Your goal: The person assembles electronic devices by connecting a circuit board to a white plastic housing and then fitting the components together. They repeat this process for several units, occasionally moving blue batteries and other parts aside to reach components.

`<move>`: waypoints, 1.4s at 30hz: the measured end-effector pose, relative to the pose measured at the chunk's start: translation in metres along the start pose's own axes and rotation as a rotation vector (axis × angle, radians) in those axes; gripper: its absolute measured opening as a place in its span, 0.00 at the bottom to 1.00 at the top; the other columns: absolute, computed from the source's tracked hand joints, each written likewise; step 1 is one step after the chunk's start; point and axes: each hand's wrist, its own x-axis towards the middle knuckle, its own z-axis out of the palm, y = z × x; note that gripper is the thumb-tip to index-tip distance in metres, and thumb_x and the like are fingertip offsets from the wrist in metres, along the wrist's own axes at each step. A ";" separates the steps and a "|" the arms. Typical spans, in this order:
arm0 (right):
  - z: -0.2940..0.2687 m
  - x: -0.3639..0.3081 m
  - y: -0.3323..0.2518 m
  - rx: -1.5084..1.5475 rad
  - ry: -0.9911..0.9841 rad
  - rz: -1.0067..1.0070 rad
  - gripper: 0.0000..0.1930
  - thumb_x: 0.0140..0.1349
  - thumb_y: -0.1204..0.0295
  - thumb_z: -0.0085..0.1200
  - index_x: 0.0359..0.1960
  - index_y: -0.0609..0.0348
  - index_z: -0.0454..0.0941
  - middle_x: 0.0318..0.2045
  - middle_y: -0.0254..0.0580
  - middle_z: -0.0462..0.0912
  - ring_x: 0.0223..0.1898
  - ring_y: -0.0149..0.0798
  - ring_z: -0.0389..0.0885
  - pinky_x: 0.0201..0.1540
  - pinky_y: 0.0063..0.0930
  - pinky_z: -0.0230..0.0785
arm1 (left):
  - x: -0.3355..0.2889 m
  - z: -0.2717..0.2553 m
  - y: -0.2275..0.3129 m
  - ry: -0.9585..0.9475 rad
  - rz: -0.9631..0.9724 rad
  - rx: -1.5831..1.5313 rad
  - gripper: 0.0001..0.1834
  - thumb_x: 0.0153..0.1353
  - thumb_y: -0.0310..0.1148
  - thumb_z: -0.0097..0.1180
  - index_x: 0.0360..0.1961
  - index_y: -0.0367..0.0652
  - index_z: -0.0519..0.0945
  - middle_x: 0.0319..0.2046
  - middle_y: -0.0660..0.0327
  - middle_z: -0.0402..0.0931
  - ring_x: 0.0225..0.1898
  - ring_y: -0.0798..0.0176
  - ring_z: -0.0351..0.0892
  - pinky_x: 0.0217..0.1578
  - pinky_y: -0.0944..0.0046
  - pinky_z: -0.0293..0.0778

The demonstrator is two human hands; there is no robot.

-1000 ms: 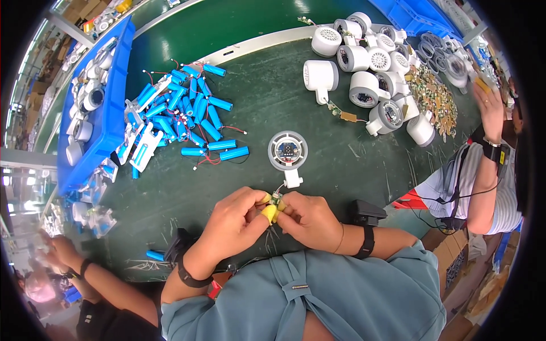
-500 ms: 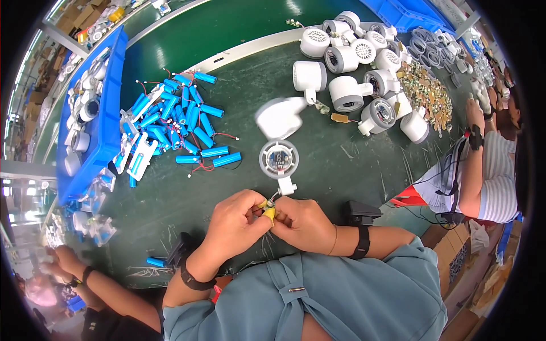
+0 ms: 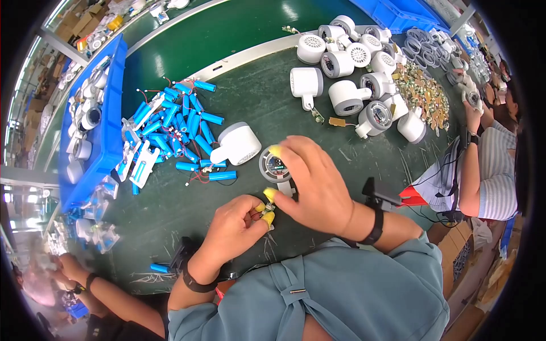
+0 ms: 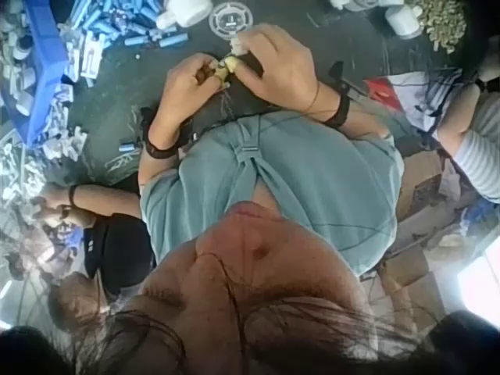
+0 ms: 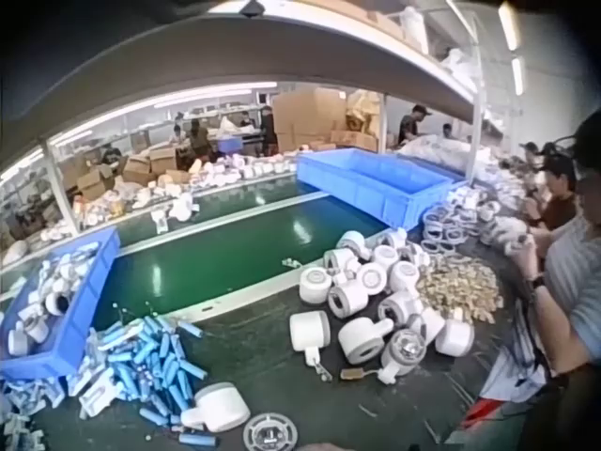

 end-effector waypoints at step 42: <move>0.021 -0.049 -0.006 0.585 -0.436 0.235 0.24 0.56 0.86 0.54 0.56 0.67 0.69 0.44 0.47 0.74 0.42 0.37 0.80 0.40 0.25 0.76 | -0.176 -0.234 -0.045 0.958 -0.353 0.745 0.10 0.62 0.26 0.57 0.43 0.32 0.81 0.28 0.63 0.78 0.28 0.74 0.73 0.28 0.72 0.69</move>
